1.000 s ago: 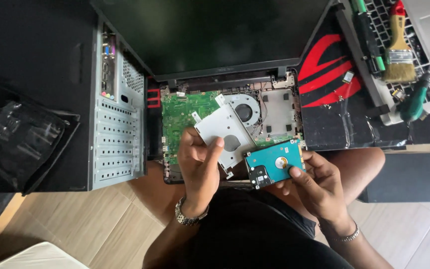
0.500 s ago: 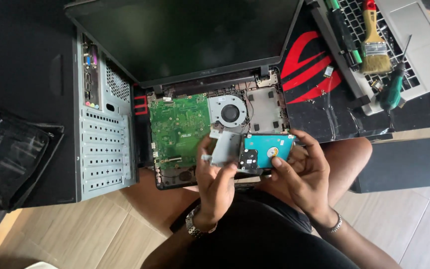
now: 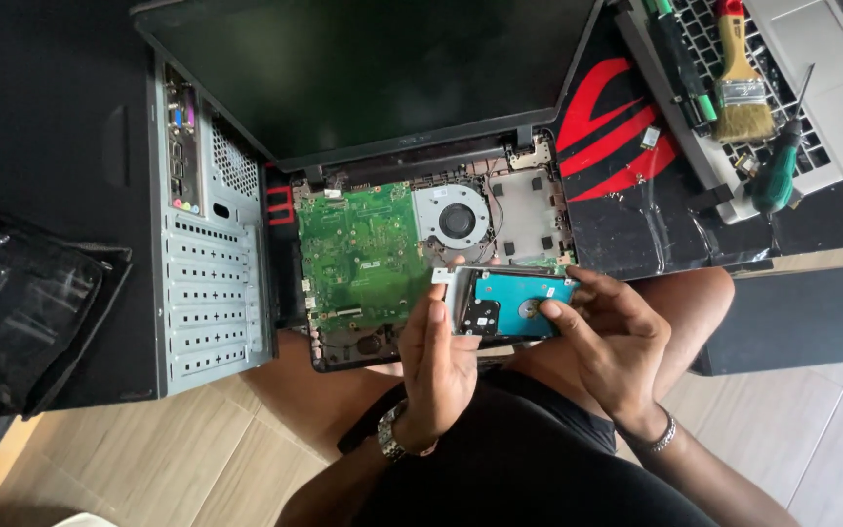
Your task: Removing, cleaning with a brush, and installing a hard drive into a laptop chassis.
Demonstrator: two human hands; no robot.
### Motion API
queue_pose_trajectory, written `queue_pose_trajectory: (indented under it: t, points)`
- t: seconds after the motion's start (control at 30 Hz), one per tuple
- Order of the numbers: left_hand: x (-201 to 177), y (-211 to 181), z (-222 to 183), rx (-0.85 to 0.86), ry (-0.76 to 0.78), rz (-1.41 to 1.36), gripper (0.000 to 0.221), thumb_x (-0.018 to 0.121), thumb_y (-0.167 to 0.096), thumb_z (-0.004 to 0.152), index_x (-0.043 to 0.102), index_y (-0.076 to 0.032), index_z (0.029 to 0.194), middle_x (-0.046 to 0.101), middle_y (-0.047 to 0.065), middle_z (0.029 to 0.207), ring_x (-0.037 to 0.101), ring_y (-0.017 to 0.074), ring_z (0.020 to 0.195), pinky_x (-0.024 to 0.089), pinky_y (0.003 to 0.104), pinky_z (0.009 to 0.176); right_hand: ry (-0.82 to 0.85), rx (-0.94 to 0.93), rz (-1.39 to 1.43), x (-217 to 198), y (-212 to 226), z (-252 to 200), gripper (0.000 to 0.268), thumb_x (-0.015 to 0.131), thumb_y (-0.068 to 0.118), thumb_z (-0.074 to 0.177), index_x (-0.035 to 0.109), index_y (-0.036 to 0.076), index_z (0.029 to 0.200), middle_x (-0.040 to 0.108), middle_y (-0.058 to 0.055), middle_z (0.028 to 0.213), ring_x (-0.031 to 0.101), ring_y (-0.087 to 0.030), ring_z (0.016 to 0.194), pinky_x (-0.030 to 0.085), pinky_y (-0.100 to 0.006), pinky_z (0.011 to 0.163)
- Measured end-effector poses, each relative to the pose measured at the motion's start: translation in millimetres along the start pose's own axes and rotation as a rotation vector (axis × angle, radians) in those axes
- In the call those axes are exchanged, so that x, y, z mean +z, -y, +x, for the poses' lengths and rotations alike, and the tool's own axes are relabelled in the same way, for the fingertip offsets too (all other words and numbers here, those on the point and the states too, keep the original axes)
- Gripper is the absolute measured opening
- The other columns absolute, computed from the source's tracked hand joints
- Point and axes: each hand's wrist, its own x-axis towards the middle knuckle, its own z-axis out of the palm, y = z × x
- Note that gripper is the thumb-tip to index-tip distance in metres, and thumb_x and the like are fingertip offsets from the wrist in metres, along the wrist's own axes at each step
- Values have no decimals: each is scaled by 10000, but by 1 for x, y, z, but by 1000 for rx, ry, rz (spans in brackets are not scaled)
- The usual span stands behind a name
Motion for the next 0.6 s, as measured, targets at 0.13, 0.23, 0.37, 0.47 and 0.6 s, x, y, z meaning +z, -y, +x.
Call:
queue_pose_trajectory:
  t: [0.13,0.23,0.37,0.47,0.6]
  points:
    - [9,-6,2,-6,117,-173,344,354,-138,1175,472,-89,1494,372,250,1599,422,475,1454,437,682,1163,17,-65,-58,4,1,3,451,840,26,803,676,-27,1220,638,-52,881,587,-57,772,516,-145,708]
    - [12,-10,6,-151,97,-236,421,387,-217,1153,403,-2,1515,427,300,1536,461,464,1411,448,635,1153,27,-82,-70,7,4,5,459,854,20,780,672,-41,1198,592,-42,861,543,-47,727,495,-135,682]
    - [18,-18,13,-44,215,-108,408,452,-153,1149,406,16,1517,503,314,1488,507,396,1423,478,536,1201,20,-44,-140,11,18,8,615,889,50,732,609,-22,1275,660,-68,802,621,-73,703,561,-174,684]
    - [17,-25,9,-194,106,-22,457,572,-145,1071,449,44,1469,562,303,1420,539,398,1374,449,511,1187,50,-4,-141,11,18,8,605,881,86,729,629,-44,1264,643,-43,846,595,-49,702,553,-152,665]
    - [9,-23,11,-225,121,-186,428,574,-79,1066,438,82,1439,510,397,1401,481,490,1391,402,638,1200,209,-43,44,8,14,6,452,777,125,846,619,-84,1214,642,-158,1149,618,-179,1044,500,-230,856]
